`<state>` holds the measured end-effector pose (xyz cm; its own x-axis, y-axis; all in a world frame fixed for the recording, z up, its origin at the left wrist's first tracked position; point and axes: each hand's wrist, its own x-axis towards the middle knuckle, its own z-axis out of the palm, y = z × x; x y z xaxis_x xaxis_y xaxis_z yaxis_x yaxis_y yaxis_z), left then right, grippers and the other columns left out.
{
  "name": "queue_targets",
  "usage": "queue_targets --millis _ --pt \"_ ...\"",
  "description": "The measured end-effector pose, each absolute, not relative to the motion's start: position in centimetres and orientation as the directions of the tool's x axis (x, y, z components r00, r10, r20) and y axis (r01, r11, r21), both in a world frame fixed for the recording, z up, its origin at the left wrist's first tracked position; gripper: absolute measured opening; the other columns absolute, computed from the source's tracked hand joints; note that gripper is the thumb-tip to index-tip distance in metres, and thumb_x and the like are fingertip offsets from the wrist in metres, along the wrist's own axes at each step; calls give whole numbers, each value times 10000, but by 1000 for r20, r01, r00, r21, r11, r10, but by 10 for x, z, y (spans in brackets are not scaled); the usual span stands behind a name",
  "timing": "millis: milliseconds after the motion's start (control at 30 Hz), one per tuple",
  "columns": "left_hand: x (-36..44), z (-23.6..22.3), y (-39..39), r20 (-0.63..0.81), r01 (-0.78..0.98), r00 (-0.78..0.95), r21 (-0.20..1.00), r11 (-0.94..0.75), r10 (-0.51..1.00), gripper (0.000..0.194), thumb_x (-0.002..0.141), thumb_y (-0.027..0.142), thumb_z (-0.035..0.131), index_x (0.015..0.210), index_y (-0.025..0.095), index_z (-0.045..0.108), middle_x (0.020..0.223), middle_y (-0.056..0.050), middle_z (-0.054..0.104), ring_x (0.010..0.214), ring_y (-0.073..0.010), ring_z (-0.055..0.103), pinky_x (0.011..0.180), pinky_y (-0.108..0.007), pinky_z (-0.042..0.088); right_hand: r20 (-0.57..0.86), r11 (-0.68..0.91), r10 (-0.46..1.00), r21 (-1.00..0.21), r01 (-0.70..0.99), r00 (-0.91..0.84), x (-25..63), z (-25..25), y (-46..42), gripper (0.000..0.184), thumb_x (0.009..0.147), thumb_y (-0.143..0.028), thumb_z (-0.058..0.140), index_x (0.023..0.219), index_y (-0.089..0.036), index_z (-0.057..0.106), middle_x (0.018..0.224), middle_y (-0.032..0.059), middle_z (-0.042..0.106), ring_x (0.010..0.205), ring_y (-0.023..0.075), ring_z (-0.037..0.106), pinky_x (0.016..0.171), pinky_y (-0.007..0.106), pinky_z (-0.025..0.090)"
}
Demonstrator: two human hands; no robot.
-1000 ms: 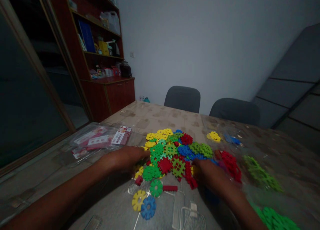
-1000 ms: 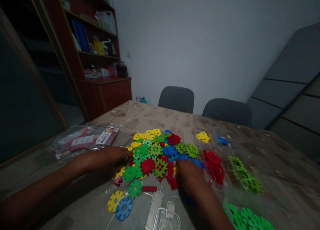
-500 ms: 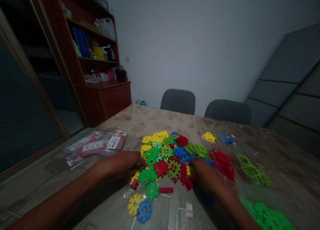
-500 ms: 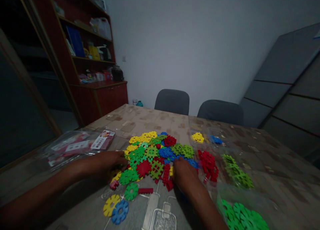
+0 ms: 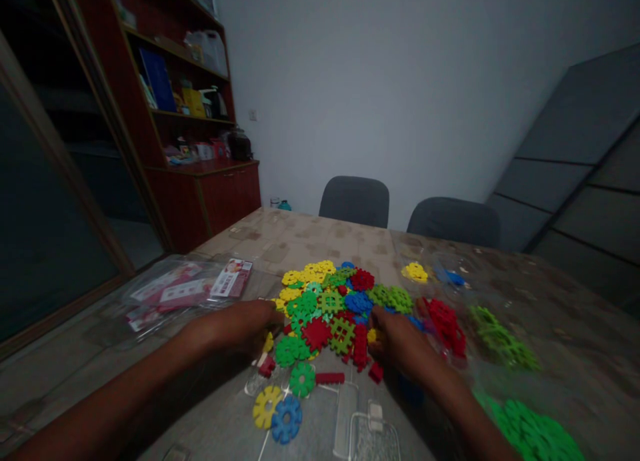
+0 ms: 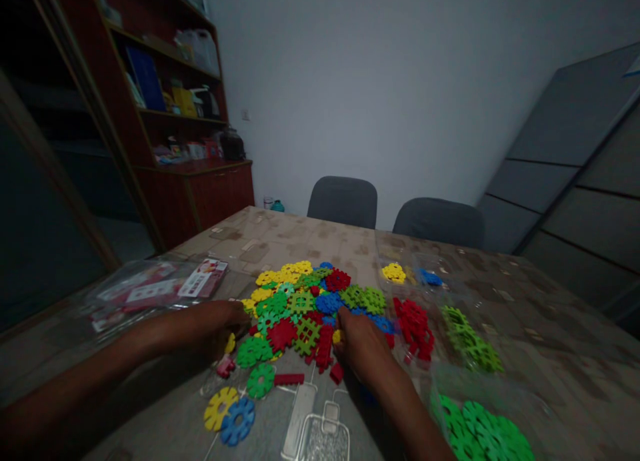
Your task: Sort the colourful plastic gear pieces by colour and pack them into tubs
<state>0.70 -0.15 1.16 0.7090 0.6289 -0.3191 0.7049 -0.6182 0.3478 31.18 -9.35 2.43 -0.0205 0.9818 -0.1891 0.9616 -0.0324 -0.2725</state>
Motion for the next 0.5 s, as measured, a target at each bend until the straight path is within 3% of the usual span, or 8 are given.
queue_targets --millis 133,333,500 --pt "6 28 -1 -332 689 722 418 -591 607 94 741 112 590 780 184 636 774 11 645 757 -195 604 631 -238 397 -167 -12 985 -305 952 -41 315 25 -91 167 830 -127 602 981 -173 656 888 68 716 772 195 634 610 251 334" --pt "7 64 -22 -356 582 809 599 -550 469 91 795 168 668 881 193 681 784 29 642 749 -172 598 637 -227 402 -124 30 989 -339 940 -77 319 23 -90 169 840 -121 548 949 -180 664 825 58 703 735 181 611 604 244 323" --pt "28 54 -49 -498 602 786 476 -641 368 362 702 44 764 982 264 700 787 30 647 688 -168 563 552 -231 351 -132 49 986 -359 932 -103 316 14 -91 203 767 -54 535 834 -167 689 694 33 666 629 160 563 548 245 298"
